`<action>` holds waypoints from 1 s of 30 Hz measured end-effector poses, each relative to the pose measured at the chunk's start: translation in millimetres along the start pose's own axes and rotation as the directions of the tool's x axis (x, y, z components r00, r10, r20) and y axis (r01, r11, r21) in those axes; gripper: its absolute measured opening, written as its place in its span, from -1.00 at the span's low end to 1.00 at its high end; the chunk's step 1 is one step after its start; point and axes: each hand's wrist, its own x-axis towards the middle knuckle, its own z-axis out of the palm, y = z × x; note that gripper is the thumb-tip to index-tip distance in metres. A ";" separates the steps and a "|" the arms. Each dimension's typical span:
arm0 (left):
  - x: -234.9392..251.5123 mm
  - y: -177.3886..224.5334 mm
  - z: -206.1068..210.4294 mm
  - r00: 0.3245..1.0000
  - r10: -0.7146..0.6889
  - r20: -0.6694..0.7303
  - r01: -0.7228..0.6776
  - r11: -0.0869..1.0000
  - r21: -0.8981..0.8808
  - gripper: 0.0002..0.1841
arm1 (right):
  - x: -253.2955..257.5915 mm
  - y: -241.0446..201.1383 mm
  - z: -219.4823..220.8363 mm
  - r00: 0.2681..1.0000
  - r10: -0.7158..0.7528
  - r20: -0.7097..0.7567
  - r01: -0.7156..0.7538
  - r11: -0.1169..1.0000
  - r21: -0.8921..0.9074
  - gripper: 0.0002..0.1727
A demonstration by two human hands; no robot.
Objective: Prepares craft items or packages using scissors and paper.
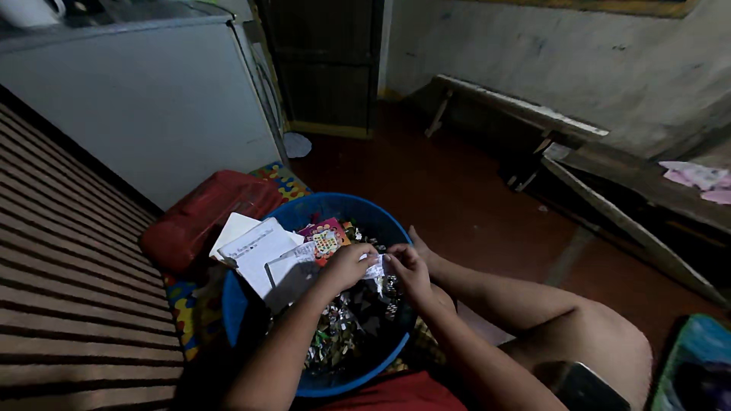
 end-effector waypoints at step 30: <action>2.0 1.5 5.6 0.998 -0.038 0.056 0.033 0.996 0.078 -0.57 | -0.3 3.4 -2.6 0.989 -0.128 0.072 0.139 0.973 -0.186 -0.77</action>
